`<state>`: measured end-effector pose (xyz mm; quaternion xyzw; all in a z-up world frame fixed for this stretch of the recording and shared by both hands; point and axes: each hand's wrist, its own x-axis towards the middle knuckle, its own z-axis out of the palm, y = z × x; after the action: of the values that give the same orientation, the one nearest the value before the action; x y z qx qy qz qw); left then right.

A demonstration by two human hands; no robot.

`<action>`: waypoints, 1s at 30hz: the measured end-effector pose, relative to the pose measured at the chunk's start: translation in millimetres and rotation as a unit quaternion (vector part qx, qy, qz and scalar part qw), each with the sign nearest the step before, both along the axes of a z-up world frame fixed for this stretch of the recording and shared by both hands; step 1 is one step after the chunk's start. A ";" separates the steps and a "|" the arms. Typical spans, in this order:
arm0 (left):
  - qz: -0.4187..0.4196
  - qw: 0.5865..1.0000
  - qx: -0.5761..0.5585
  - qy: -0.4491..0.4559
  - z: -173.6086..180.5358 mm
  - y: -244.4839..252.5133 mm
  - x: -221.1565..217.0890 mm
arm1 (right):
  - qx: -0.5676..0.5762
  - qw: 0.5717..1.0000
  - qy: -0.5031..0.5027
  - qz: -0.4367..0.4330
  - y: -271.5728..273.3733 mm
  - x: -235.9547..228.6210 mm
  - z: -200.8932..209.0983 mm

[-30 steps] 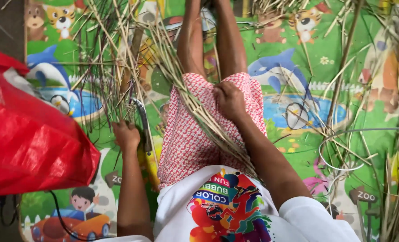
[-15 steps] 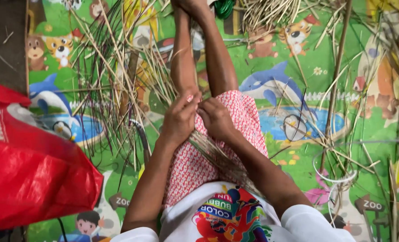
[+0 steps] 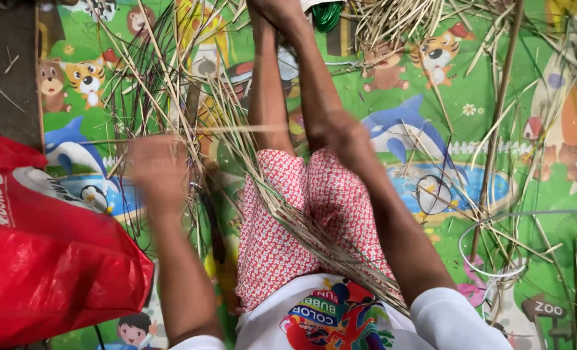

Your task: Bundling and weaving thin wooden sticks together using a green cord to shape a handle.

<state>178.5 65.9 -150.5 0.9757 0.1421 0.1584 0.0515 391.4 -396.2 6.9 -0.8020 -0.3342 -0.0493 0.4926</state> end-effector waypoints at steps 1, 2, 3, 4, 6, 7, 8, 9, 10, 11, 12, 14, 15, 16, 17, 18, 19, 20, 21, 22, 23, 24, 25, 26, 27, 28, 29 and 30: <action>0.199 0.977 0.078 0.002 -13.7 105.0 -6.4 | 0.031 0.999 0.014 -0.033 -5.7 11.3 3.3; 0.202 0.976 0.080 0.002 2.3 34.2 -10.7 | 0.032 0.999 0.014 -0.030 -13.6 27.2 -16.0; 0.158 0.950 0.030 -0.268 96.8 7.4 7.7 | 0.030 0.991 0.074 -0.108 -21.2 43.8 -35.1; 0.097 0.850 -0.016 -0.518 237.1 -5.6 -1.1 | 0.026 0.973 0.133 -0.186 -29.7 62.5 -53.7; 0.215 0.809 -0.213 -0.504 228.4 -25.9 3.9 | 0.063 0.959 0.170 -0.218 -28.9 87.4 -62.4; 0.317 0.729 -0.402 -0.456 223.8 -36.0 6.5 | 0.099 0.940 0.209 -0.252 -28.8 99.0 -67.7; 0.317 0.729 -0.401 -0.455 179.5 -42.6 11.2 | 0.099 0.940 0.210 -0.252 -19.8 110.4 -73.2; 0.296 0.802 -0.387 -0.346 135.2 -49.0 16.1 | 0.095 0.926 0.267 -0.249 -10.8 122.0 -78.8; 0.269 0.861 -0.365 -0.229 90.8 -55.9 20.8 | 0.091 0.909 0.324 -0.246 -2.4 133.4 -84.3; 0.269 0.862 -0.365 -0.229 79.1 -85.0 19.8 | 0.091 0.909 0.325 -0.246 4.1 145.0 -103.2; 0.261 0.900 -0.326 -0.124 67.5 -112.2 22.2 | 0.122 0.902 0.343 -0.231 11.8 159.5 -121.5; 0.246 0.927 -0.283 -0.017 37.1 -142.2 22.3 | 0.154 0.894 0.360 -0.218 26.0 188.2 -146.9; 0.237 0.932 -0.274 -0.003 18.0 -144.7 19.6 | 0.154 0.884 0.387 -0.213 32.5 202.2 -154.5; 0.231 0.936 -0.264 0.013 -0.2 -148.4 11.3 | 0.153 0.872 0.417 -0.207 39.3 211.9 -164.1; 0.231 0.937 -0.263 0.018 -0.5 -155.0 14.9 | 0.153 0.870 0.420 -0.208 41.1 221.8 -168.4; 0.231 0.928 -0.292 0.027 0.0 -160.2 17.6 | 0.084 0.920 0.320 -0.209 46.3 232.0 -172.7; 0.230 0.918 -0.321 0.036 0.7 -165.2 19.8 | 0.014 0.955 0.215 -0.206 51.7 241.6 -177.0; 0.231 0.918 -0.320 0.037 15.2 -168.7 26.5 | 0.015 0.954 0.216 -0.205 56.7 246.3 -173.2; 0.191 0.926 -0.324 0.007 29.9 -172.2 32.9 | -0.068 0.956 0.190 -0.213 61.7 250.6 -169.2; 0.150 0.932 -0.329 -0.024 43.9 -176.9 40.5 | -0.150 0.950 0.162 -0.219 64.9 255.8 -164.5; 0.150 0.932 -0.329 -0.023 40.7 -174.2 42.3 | -0.150 0.950 0.162 -0.219 67.5 260.0 -162.8; 0.149 0.931 -0.333 -0.022 37.8 -171.2 42.7 | -0.188 0.949 0.136 -0.212 70.9 263.1 -161.3; 0.148 0.930 -0.337 -0.021 35.2 -168.2 42.7 | -0.225 0.946 0.108 -0.206 74.3 265.7 -159.6; 0.148 0.930 -0.336 -0.021 36.3 -167.9 43.2 | -0.224 0.946 0.109 -0.205 76.5 269.6 -164.1; 0.151 0.925 -0.347 -0.023 37.7 -167.7 43.3 | -0.250 0.943 0.067 -0.210 78.5 273.2 -168.4; 0.153 0.921 -0.358 -0.025 38.8 -168.0 43.8 | -0.276 0.936 0.026 -0.216 79.6 276.8 -172.6; 0.153 0.921 -0.358 -0.025 32.1 -164.8 42.0 | -0.275 0.937 0.026 -0.216 80.8 281.5 -179.3; 0.168 0.917 -0.362 -0.018 25.9 -162.6 38.2 | -0.287 0.931 -0.021 -0.224 81.0 284.2 -186.4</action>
<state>216.6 -96.7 -124.6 0.8493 0.3506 0.1199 0.3760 675.6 -315.1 -179.5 -0.9618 -0.1566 -0.0775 0.2107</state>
